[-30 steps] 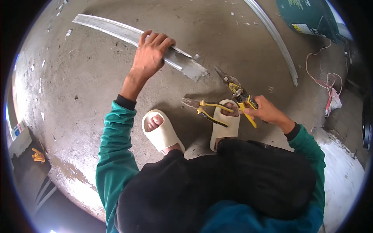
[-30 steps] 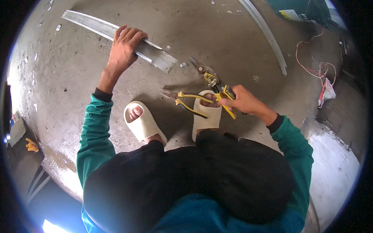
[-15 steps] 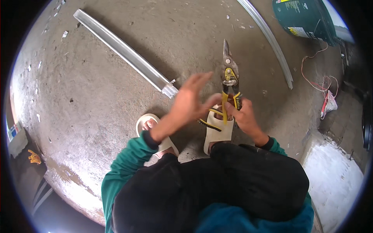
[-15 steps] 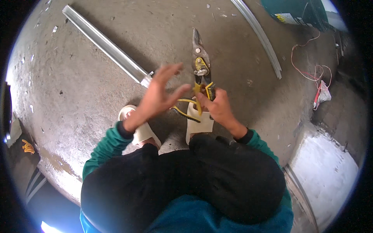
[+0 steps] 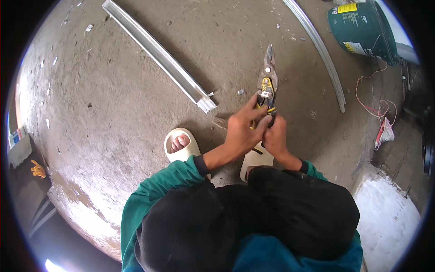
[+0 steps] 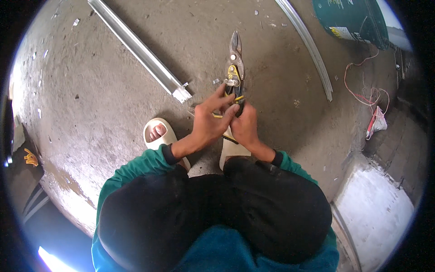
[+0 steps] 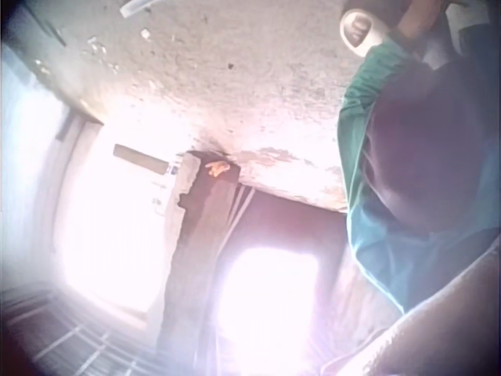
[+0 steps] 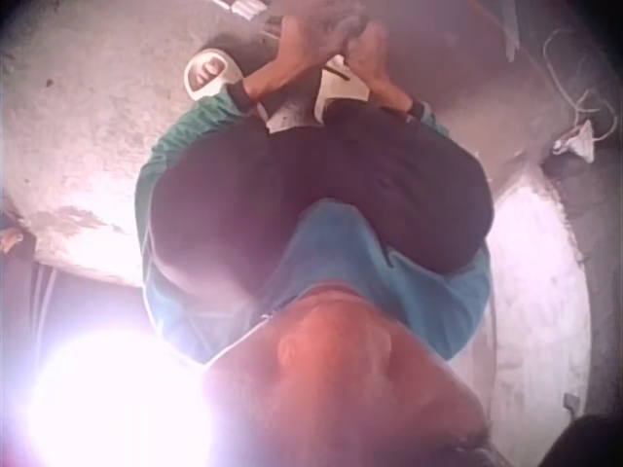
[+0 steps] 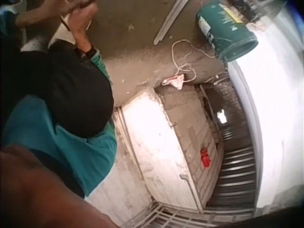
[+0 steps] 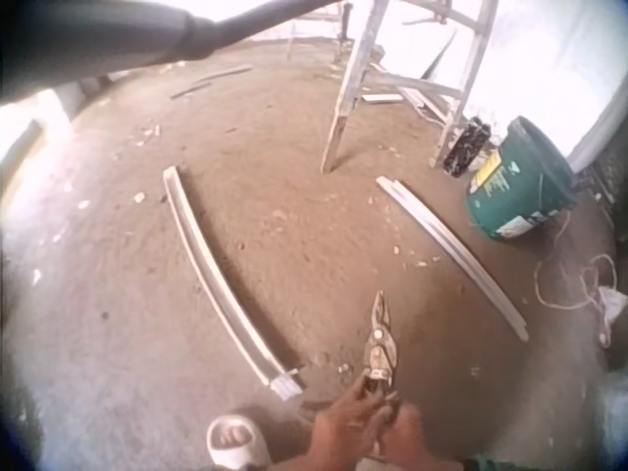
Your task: The person cuts the end of a metal stud with shears and then uses a power drill to drill a hole into another piece of metal sitting on a wooden workbench.
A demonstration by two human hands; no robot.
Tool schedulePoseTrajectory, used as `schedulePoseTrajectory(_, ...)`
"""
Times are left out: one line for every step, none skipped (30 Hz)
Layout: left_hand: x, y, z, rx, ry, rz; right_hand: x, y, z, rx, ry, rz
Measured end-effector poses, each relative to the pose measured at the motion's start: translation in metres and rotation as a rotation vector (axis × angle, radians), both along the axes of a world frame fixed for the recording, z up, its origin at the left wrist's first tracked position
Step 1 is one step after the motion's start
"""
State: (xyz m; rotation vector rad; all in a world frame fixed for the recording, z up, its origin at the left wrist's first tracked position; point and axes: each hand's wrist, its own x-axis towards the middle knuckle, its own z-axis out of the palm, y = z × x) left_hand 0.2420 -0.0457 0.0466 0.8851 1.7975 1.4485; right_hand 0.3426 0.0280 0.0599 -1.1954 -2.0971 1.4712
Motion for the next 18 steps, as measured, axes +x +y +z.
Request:
schedulePoseTrajectory(-0.001,0.003,0.001,-0.001,0.001,0.005,-0.005,0.0,0.007,-0.096,-0.046,-0.035)
schedulePoseTrajectory(-0.003,0.008,0.002,0.107,-0.287,0.154,-0.008,0.0,0.011,-0.193,-0.092,-0.07)
schedulePoseTrajectory(-0.006,0.013,0.007,0.216,-0.578,0.298,-0.009,-0.001,0.012,-0.192,-0.092,-0.07)
schedulePoseTrajectory(-0.011,0.014,0.012,0.217,-0.578,0.298,-0.009,-0.001,0.012,-0.193,-0.087,-0.064)
schedulePoseTrajectory(-0.019,0.013,0.017,0.091,-0.425,0.168,-0.01,-0.001,0.012,-0.194,-0.082,-0.058)
schedulePoseTrajectory(-0.023,0.011,0.022,-0.035,-0.27,0.041,-0.008,-0.001,0.009,-0.196,-0.082,-0.054)
schedulePoseTrajectory(-0.023,0.01,0.021,-0.037,-0.27,0.044,-0.005,-0.002,0.004,-0.205,-0.072,-0.051)
schedulePoseTrajectory(-0.022,0.009,0.02,-0.05,-0.334,0.048,-0.003,-0.003,-0.001,-0.215,-0.062,-0.047)
schedulePoseTrajectory(-0.021,0.009,0.017,-0.061,-0.397,0.053,-0.003,-0.004,-0.005,-0.215,-0.062,-0.043)
schedulePoseTrajectory(-0.019,0.009,0.013,-0.06,-0.397,0.056,-0.003,-0.006,-0.007,-0.11,-0.062,-0.032)
schedulePoseTrajectory(-0.016,0.007,0.008,-0.005,-0.423,0.079,-0.004,-0.007,-0.008,-0.004,-0.061,-0.021)
schedulePoseTrajectory(-0.016,0.007,0.008,0.049,-0.449,0.102,-0.004,-0.008,-0.008,-0.006,-0.06,-0.018)
schedulePoseTrajectory(-0.015,0.006,0.007,0.048,-0.449,0.105,-0.003,-0.008,-0.007,-0.039,-0.093,-0.02)
schedulePoseTrajectory(-0.015,0.006,0.007,0.031,-0.416,0.096,-0.003,-0.008,-0.007,-0.072,-0.125,-0.023)
schedulePoseTrajectory(-0.014,0.007,0.008,0.014,-0.383,0.086,-0.004,-0.008,-0.008,-0.072,-0.125,-0.023)
schedulePoseTrajectory(-0.013,0.008,0.007,0.014,-0.384,0.086,-0.005,-0.008,-0.009,-0.048,-0.104,-0.021)
schedulePoseTrajectory(-0.011,0.008,0.006,0.044,-0.442,0.113,-0.006,-0.008,-0.009,-0.025,-0.083,-0.02)
schedulePoseTrajectory(-0.01,0.008,0.005,0.074,-0.5,0.141,-0.006,-0.007,-0.01,-0.025,-0.082,-0.02)
